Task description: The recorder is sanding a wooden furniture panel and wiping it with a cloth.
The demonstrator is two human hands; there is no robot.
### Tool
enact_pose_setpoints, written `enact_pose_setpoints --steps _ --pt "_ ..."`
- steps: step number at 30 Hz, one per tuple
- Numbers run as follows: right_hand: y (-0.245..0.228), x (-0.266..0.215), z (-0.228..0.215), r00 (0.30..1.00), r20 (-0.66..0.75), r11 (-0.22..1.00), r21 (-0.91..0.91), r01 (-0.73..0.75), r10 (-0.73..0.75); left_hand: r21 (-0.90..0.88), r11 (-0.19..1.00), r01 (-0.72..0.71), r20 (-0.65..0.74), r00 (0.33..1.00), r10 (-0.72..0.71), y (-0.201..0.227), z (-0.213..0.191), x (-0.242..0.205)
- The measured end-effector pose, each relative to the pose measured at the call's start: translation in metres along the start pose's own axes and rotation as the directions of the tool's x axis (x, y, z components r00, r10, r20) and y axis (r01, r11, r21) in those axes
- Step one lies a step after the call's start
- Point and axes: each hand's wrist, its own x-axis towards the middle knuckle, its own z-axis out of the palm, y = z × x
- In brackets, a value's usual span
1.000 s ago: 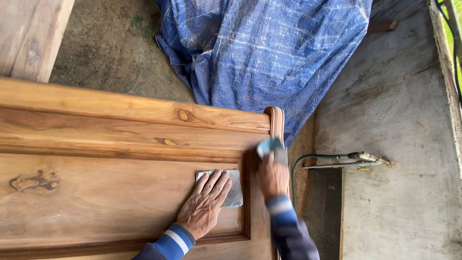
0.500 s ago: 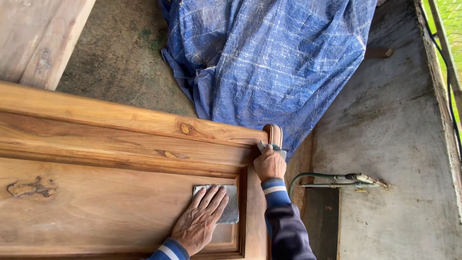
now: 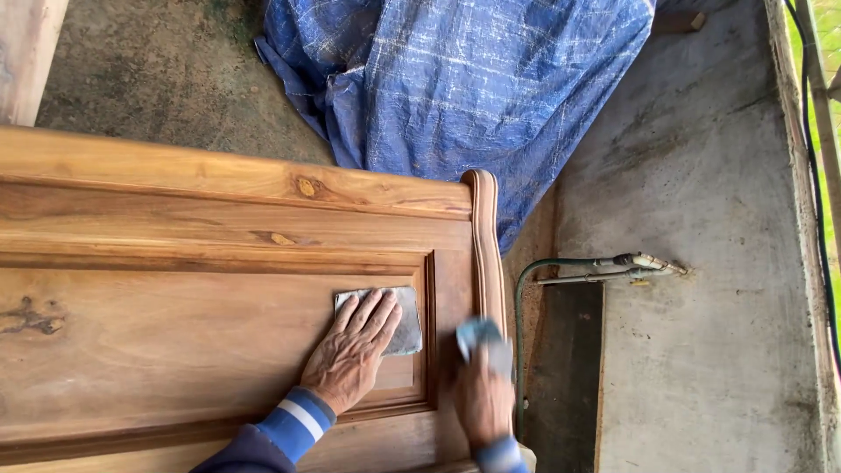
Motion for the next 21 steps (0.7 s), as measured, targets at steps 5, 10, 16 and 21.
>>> enact_pose_setpoints --steps 5,10,16,21 --pt "-0.037 0.134 -0.002 0.870 -0.369 0.944 -0.160 0.289 -0.329 0.030 1.000 -0.001 0.020 1.000 0.001 0.001 -0.002 -0.001" --pt "-0.017 0.028 -0.011 0.950 -0.182 0.966 -0.092 0.242 -0.255 0.021 1.000 -0.002 0.012 1.000 0.002 0.001 -0.001 -0.001" --pt "0.021 -0.041 0.017 0.951 -0.230 0.978 -0.088 0.189 -0.205 0.023 1.000 0.019 -0.007 1.000 -0.018 0.001 0.000 -0.002" --pt "-0.034 0.080 -0.024 0.909 -0.339 0.970 -0.075 0.230 -0.242 0.006 1.000 0.019 0.016 1.000 -0.019 0.000 0.000 -0.002"
